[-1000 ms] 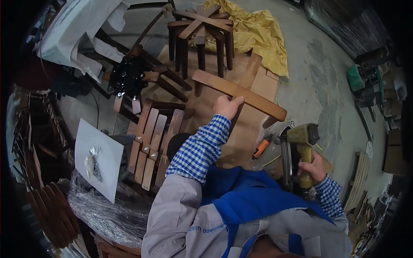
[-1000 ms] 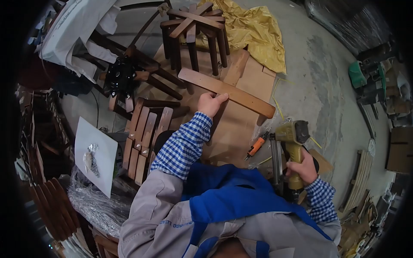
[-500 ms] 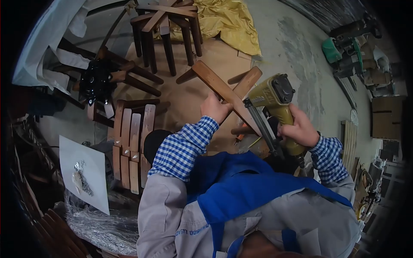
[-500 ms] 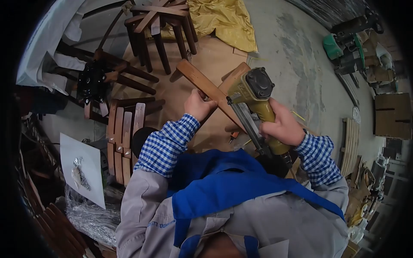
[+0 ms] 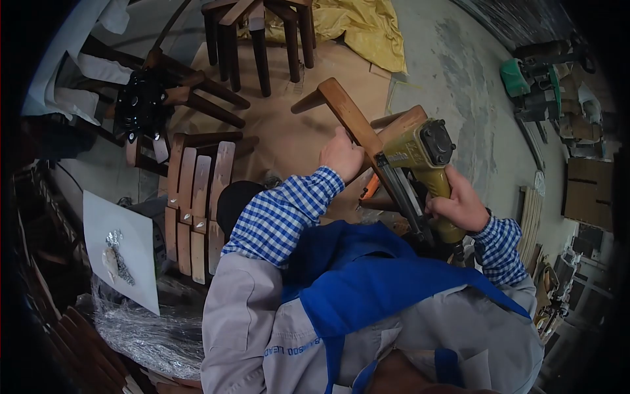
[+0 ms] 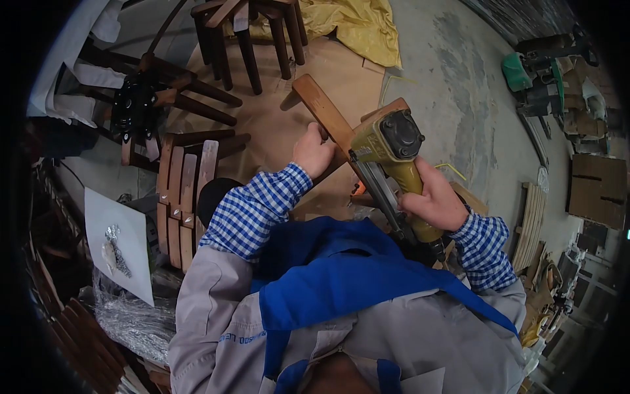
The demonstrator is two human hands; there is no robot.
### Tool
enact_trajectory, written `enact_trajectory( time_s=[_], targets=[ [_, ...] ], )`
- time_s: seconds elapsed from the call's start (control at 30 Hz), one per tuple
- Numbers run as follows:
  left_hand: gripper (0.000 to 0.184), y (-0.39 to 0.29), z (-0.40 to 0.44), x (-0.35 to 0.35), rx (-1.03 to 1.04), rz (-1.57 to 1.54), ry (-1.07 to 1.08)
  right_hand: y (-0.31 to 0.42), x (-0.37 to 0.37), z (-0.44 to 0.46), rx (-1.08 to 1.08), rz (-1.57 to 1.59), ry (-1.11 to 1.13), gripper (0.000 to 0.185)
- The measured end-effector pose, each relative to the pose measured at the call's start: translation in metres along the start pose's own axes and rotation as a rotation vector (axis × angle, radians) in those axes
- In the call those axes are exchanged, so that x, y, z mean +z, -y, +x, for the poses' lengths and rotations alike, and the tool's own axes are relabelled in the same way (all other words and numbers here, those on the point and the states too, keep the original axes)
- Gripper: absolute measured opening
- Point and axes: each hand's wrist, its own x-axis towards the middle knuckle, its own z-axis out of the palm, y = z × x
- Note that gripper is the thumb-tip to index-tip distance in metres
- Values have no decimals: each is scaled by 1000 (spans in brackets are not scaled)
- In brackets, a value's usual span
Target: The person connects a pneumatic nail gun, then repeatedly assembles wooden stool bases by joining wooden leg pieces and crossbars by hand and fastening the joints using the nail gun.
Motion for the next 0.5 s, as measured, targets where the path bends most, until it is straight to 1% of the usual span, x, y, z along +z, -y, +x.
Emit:
enact_trajectory(
  time_s=[0.1,0.2,0.27,0.37,0.4,0.47,0.5],
  targets=[
    [40,-1,0,-2,-12,26,25,3,3,-1,1,26,-8,64],
    [40,0,1,0,-6,62,21,-2,2,-1,0,-19,-7,63],
    [39,4,2,2,17,57,0,1,4,0,12,-39,-29,51],
    [38,6,3,5,50,87,-11,-1,7,3,-10,-60,-33,50],
    [38,7,3,5,47,85,-14,0,6,4,-11,-61,-29,50],
    [35,6,2,4,82,99,-32,1,6,5,23,-85,-7,64],
    [35,6,2,4,83,96,-34,2,5,6,23,-87,-6,64]
  ],
)
